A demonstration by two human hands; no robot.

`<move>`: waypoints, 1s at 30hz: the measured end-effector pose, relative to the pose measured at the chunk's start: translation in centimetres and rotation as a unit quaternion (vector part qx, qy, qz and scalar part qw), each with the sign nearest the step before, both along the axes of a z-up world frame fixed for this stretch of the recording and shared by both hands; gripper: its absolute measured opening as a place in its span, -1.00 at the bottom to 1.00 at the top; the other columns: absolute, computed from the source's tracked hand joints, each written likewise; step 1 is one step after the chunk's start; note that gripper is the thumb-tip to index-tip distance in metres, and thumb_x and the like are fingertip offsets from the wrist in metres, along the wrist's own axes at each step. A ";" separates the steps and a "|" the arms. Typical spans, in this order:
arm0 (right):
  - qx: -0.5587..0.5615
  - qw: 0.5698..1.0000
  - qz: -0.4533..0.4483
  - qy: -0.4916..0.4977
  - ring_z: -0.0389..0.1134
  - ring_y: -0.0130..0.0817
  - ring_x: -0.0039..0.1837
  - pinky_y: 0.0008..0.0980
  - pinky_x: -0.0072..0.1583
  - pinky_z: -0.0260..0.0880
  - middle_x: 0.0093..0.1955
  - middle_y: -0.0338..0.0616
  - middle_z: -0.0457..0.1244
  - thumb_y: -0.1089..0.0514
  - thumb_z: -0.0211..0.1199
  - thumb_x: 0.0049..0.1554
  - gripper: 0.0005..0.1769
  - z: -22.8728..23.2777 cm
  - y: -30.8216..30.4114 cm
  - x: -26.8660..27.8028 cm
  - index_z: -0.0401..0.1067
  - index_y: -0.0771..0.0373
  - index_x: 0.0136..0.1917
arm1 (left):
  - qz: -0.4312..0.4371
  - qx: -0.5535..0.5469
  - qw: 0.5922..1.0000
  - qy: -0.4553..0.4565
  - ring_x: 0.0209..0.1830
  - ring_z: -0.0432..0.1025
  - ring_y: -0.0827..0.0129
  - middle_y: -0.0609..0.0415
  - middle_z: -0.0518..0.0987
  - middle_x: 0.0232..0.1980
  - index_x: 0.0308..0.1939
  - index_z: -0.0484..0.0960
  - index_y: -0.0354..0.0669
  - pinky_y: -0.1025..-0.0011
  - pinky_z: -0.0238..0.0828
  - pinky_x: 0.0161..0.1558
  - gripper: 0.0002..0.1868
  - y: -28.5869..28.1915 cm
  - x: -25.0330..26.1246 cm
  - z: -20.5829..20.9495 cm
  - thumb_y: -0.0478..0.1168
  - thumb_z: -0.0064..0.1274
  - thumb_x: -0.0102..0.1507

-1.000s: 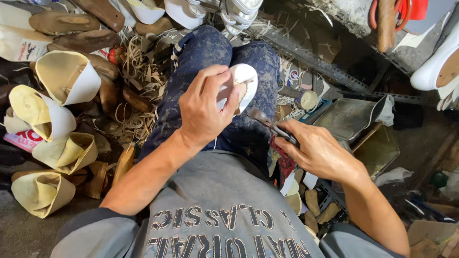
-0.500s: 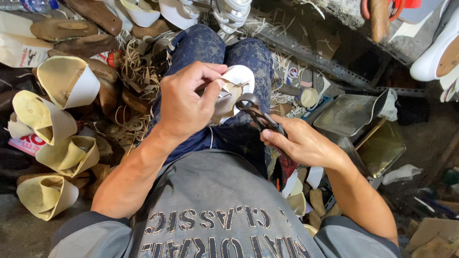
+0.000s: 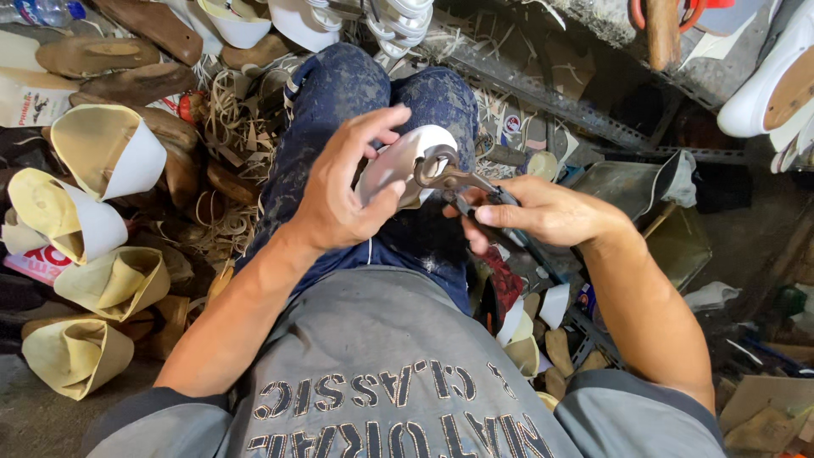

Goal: The person holds a white shoe on their lap and uses pliers to press and shape the upper part of the shoe. They repeatedly adjust the shoe's position and use the pliers to clamp and smooth the material around the toe and sides.

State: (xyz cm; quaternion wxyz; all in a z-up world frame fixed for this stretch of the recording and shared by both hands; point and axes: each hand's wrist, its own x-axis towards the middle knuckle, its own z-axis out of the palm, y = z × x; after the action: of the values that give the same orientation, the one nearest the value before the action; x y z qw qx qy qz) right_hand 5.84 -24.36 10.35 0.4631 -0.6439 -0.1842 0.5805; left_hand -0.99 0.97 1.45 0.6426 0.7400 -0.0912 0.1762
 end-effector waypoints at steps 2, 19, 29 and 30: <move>-0.024 0.999 -0.022 0.026 0.54 -0.17 -0.18 -0.11 0.08 0.49 -0.17 0.06 0.45 0.01 -0.06 0.31 -0.53 0.3 -0.1 -0.7 0.50 0.42 0.10 | -0.118 -0.017 0.991 0.063 0.25 0.46 -0.05 -0.16 0.51 0.33 0.45 0.35 -0.21 0.12 0.41 0.27 -0.15 -0.1 0.3 -2.4 -0.30 0.29 0.07; -0.285 0.866 0.204 -0.357 0.39 -0.07 -0.24 -0.14 -0.31 0.39 -0.08 -0.07 0.37 0.13 0.01 0.24 -0.43 6.5 0.5 -5.0 0.14 0.20 0.50 | -0.189 0.049 0.975 0.105 0.05 0.50 0.10 -0.11 0.48 0.22 0.37 0.24 -0.18 0.23 0.56 0.01 -0.34 0.1 0.6 -2.4 0.05 -0.01 0.28; -0.058 0.959 -0.226 -0.158 0.31 -0.36 -0.22 -0.36 -0.02 0.37 -0.37 -0.16 0.36 0.14 0.10 0.27 -0.70 2.7 -1.4 -8.8 0.51 0.36 0.13 | -0.115 -0.010 0.988 0.102 -0.15 0.52 0.05 -0.16 0.54 -0.06 0.37 0.40 -0.20 0.14 0.53 -0.07 -0.51 0.3 1.1 -0.4 -0.10 -0.05 0.39; -0.059 0.958 -0.229 -0.159 0.31 -0.36 -0.22 -0.36 -0.02 0.37 -0.37 -0.16 0.36 0.14 0.10 0.27 -0.70 2.6 -0.9 -9.0 0.51 0.36 0.13 | -0.118 -0.010 0.988 0.100 -0.15 0.52 0.05 -0.16 0.54 -0.06 0.37 0.40 -0.20 0.14 0.53 -0.07 -0.51 0.5 1.1 -0.6 -0.10 -0.05 0.39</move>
State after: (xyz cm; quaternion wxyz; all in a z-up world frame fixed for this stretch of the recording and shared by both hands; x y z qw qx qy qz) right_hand -3.18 -25.22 12.95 0.5099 -0.7789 -0.0685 0.3587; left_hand 0.14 1.48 0.88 0.6719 0.7318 -0.1113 0.0247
